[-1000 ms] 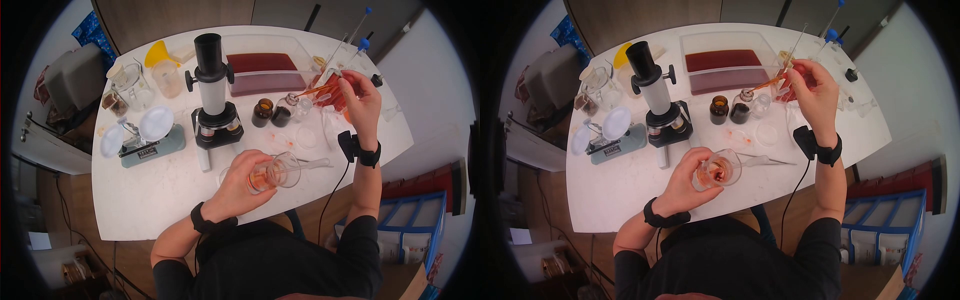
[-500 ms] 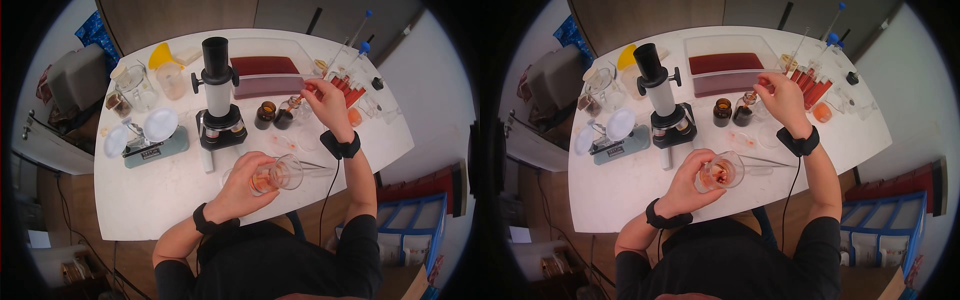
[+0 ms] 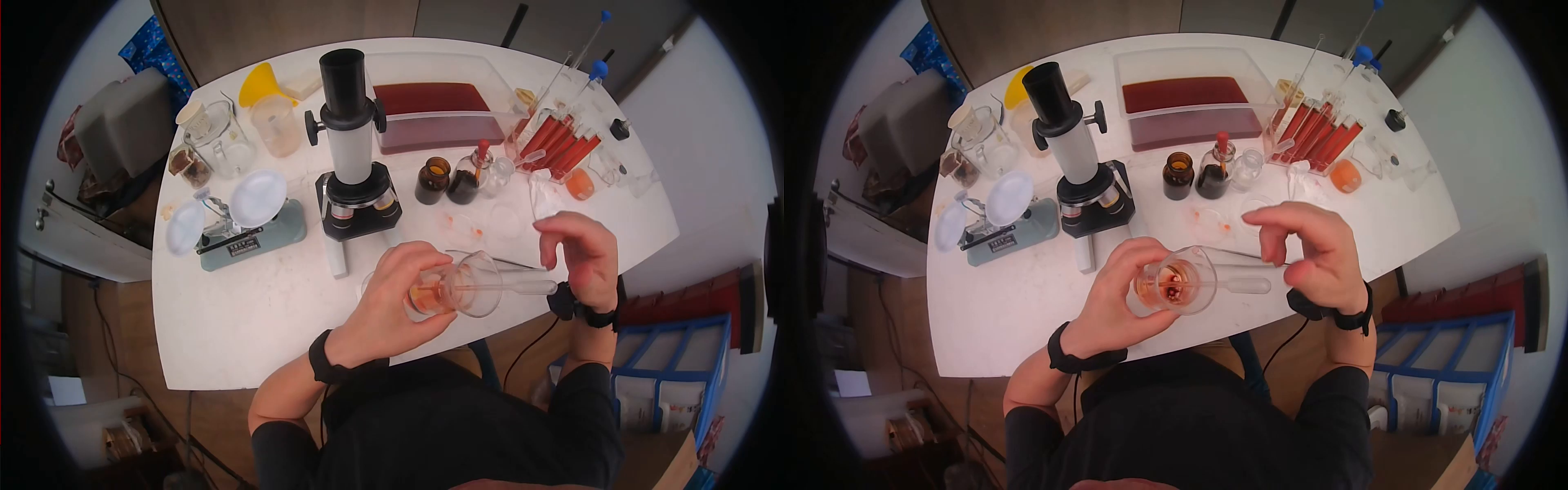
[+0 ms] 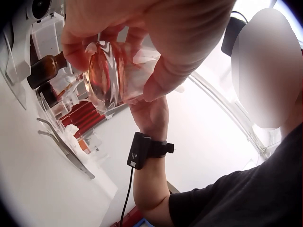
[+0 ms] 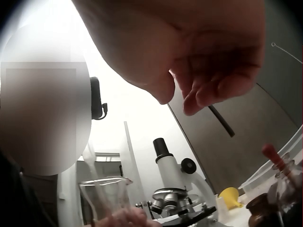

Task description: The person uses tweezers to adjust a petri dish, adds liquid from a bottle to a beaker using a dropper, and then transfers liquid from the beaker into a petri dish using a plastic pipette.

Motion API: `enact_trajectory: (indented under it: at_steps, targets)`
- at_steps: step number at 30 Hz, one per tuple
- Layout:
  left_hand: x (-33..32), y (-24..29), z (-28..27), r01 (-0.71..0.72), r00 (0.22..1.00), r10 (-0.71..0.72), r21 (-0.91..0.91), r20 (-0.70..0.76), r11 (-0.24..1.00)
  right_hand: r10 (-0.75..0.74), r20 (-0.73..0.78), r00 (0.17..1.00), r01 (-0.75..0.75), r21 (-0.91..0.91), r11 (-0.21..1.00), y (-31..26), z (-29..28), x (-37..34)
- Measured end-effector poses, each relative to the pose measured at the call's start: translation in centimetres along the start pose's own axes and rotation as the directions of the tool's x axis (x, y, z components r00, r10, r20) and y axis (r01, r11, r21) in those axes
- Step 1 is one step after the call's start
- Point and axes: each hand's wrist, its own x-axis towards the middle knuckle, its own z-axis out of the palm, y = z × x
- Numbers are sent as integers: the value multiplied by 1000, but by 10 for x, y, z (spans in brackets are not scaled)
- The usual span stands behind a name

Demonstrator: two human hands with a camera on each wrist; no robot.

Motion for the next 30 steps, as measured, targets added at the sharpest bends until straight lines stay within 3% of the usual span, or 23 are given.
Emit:
enact_trajectory:
  at_steps: [3,5,13,15,21,23,28,30]
  targets:
    - [3,8,-6,-66,998,66,63,-1,996,-194,106,975,207,-137,969,-12,20,-9]
    - [1,15,-15,-74,997,73,98,8,992,-262,91,961,272,-117,955,-13,32,-12]
    - [-31,9,-64,-107,994,101,410,35,906,-220,30,975,218,61,974,7,91,-3]
    - [-36,5,-76,-131,991,120,469,52,874,-211,-104,972,219,73,973,15,102,-5]
    - [-39,1,-92,-100,993,115,474,-2,875,-105,-224,969,126,84,988,23,111,-9]
    - [-40,1,-95,-82,995,97,453,-9,888,-86,-220,972,103,67,992,21,112,-7]
    - [-43,-2,-100,-68,995,91,425,-34,903,-249,-37,968,237,-200,951,19,123,9]
    - [-44,-3,-101,-34,997,56,369,-49,929,-218,-22,976,209,-207,956,17,122,9]
